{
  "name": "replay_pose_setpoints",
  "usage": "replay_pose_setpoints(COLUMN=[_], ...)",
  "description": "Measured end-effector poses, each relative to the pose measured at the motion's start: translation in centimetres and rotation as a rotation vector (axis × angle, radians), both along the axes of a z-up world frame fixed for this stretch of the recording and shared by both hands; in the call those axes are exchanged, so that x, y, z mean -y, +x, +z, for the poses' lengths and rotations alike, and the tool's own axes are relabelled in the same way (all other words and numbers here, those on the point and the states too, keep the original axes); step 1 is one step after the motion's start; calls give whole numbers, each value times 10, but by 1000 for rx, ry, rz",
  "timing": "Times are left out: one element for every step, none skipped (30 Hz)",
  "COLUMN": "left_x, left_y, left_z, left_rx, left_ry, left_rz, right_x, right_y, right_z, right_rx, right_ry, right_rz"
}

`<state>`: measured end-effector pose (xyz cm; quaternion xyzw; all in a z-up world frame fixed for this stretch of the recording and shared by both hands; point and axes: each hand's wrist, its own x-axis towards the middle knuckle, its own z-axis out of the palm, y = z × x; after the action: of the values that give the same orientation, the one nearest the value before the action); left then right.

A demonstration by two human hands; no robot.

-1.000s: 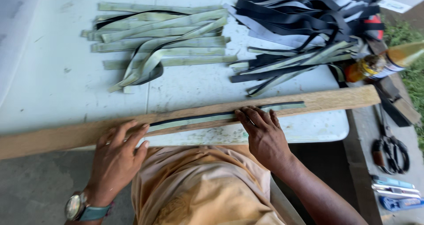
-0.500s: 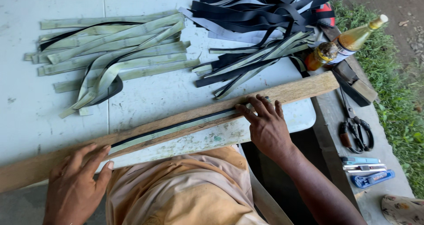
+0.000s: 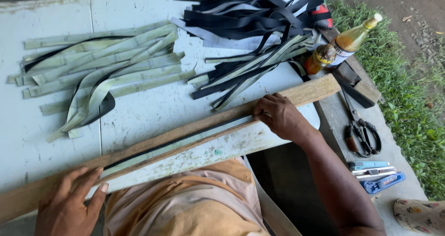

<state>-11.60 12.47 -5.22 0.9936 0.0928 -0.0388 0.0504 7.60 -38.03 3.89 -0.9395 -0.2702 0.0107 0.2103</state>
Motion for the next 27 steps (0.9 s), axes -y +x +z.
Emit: replay_pose_setpoints(left_x=[0, 0, -1, -1, -2, -2, 0, 1, 1, 1, 2, 0, 0, 0, -2, -4, -4, -5, -5, -4, -3, -1, 2, 6, 9, 13, 14], left_y=[0, 2, 0, -2, -2, -1, -1, -2, -3, -6, -3, 0, 1, 3, 0, -3, 2, 6, 7, 8, 11, 14, 14, 15, 19, 20, 20], left_z=[-2, -5, -7, -8, -8, -8, -8, -8, -6, -4, -2, 0, 1, 0, 0, 1, 0, 0, 0, 0, 0, -1, -1, -3, -3, -4, -3], left_rx=[4, -6, -21, -37, -55, -72, -88, -40, -4, 33, 30, 27, 27, 22, 11, 1, -27, -55, -86, -40, 13, 66, 85, 105, 123, 166, 209], left_ry=[5, -47, -98, -149, -146, -144, -145, -97, -45, 6, -10, -26, -45, -14, 20, 54, 36, 19, 0, -49, -99, -149, -148, -148, -146, -145, -137], left_rz=[-11, 16, 44, 73, 72, 72, 75, 62, 37, 11, 2, -7, -7, -3, 4, 10, 18, 27, 41, 54, 73, 91, 106, 121, 131, 104, 79], right_x=[2, 3, 2, 0, -4, -8, -13, -22, -34, -43, -47, -49, -49, -44, -38, -31, -22, -14, -7, -1, 3, 5, 5, 5, 4, 3, -2], right_y=[5, 8, 8, 7, 3, -8, -19, -28, -44, -53, -57, -61, -60, -56, -54, -53, -49, -46, -43, -42, -38, -33, -31, -27, -24, -24, -24], right_z=[3, 6, 7, 9, 11, 11, 13, 10, 4, -2, -6, -9, -11, -12, -13, -15, -14, -14, -14, -14, -12, -11, -10, -10, -10, -10, -12], right_rx=[-63, -2, 52, 107, 190, 272, 357, 370, 371, 373, 339, 305, 275, 280, 280, 280, 288, 297, 303, 308, 321, 333, 279, 224, 168, 215, 261], right_ry=[18, -45, -107, -168, -136, -104, -72, -65, -57, -48, -78, -108, -139, -148, -155, -161, -164, -167, -170, -154, -136, -118, -92, -66, -40, 2, 51], right_rz=[7, -13, -29, -46, -66, -86, -102, -69, -49, -30, -53, -77, -91, -122, -150, -179, -198, -216, -227, -279, -325, -370, -385, -400, -419, -357, -292])
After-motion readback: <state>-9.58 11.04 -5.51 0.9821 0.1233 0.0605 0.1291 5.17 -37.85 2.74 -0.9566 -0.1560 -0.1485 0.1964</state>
